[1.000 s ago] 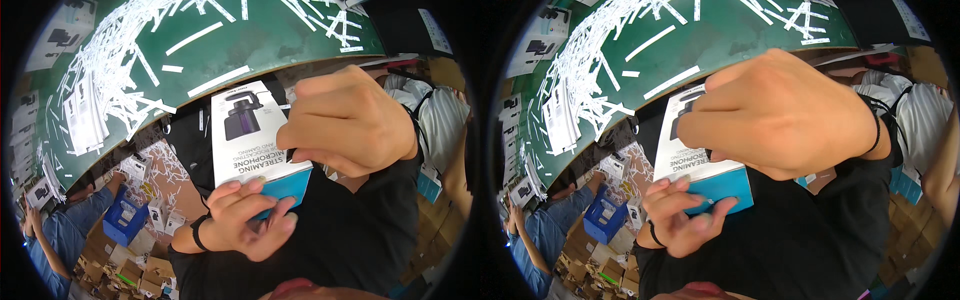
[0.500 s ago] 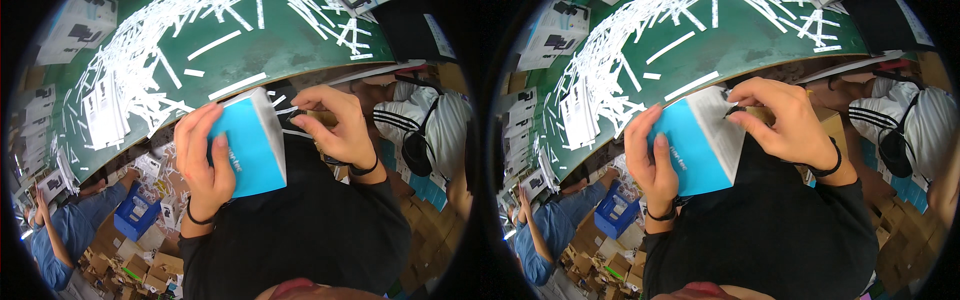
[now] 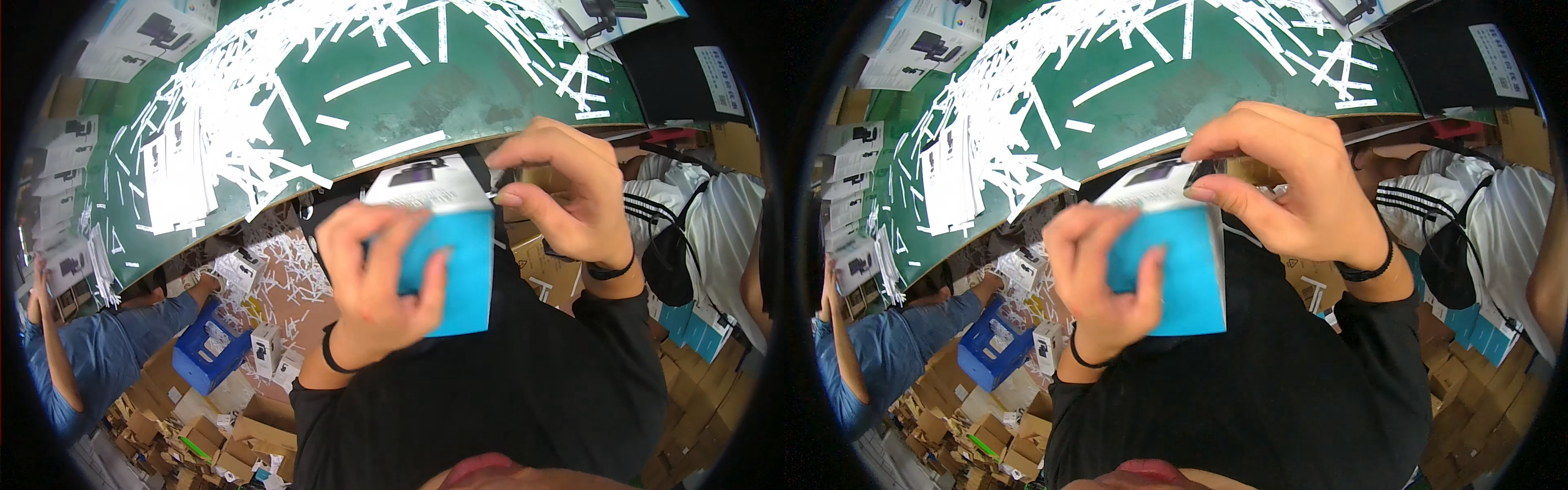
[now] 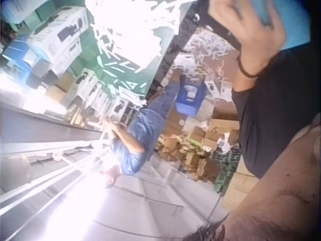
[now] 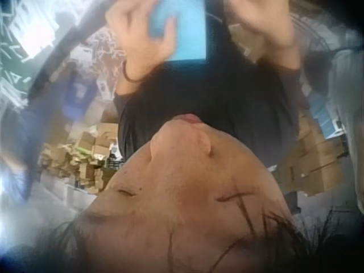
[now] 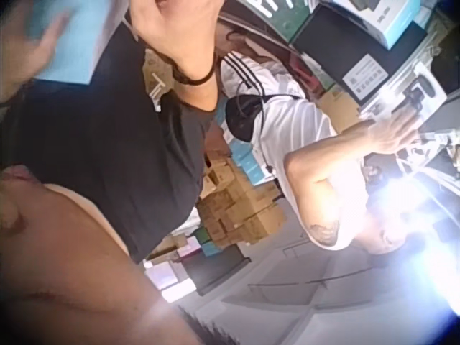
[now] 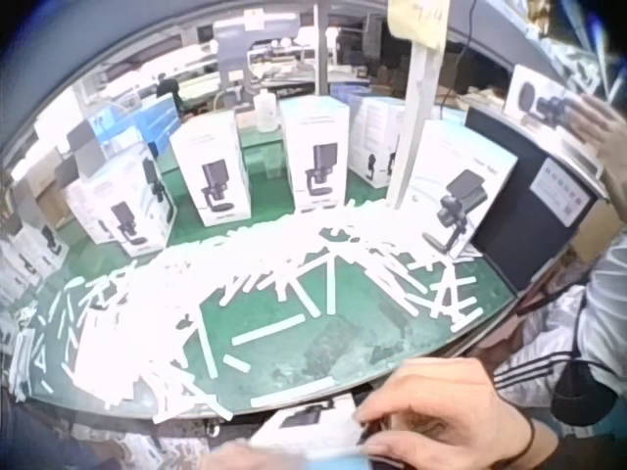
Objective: Packaging streaming microphone boxes and inserting documentation at an assembly line.
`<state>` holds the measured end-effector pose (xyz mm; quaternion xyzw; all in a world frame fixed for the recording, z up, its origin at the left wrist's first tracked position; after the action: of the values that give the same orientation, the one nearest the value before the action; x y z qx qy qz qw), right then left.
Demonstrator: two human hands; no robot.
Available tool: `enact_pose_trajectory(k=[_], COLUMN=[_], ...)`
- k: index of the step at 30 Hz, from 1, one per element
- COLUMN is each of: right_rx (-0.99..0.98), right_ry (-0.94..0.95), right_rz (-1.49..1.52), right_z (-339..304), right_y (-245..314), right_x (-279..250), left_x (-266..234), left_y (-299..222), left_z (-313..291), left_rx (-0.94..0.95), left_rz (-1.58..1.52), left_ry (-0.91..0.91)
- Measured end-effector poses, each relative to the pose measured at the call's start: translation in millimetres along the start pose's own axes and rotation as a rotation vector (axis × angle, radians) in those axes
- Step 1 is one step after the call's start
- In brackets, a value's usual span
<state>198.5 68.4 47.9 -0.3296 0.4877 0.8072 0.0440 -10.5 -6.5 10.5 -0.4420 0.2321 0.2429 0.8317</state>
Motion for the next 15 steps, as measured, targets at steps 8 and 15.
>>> enact_pose_trajectory(k=[8,15], right_rx=[-0.177,-0.280], right_ry=[0.187,0.289], right_rz=[-0.126,-0.102], right_z=[14.9,2.2], right_y=[24.9,21.8], right_x=[-10.9,2.7], left_x=[-3.8,13.3], left_y=[-25.4,-30.6], left_z=[-27.1,-41.2], left_rx=[0.106,0.139], left_rz=[0.018,-0.026], left_ry=[-0.006,-0.198])
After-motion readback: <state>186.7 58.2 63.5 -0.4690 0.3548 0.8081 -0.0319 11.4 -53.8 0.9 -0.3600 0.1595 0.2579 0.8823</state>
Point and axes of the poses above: each hand's wrist, its own z-axis towards the middle knuckle, its own x-axis out of the palm, y = z × x, the point moved 4 cm from there along z, towards the middle knuckle, and after that the axes turned 3 degrees about x, right-handed, at the moved point
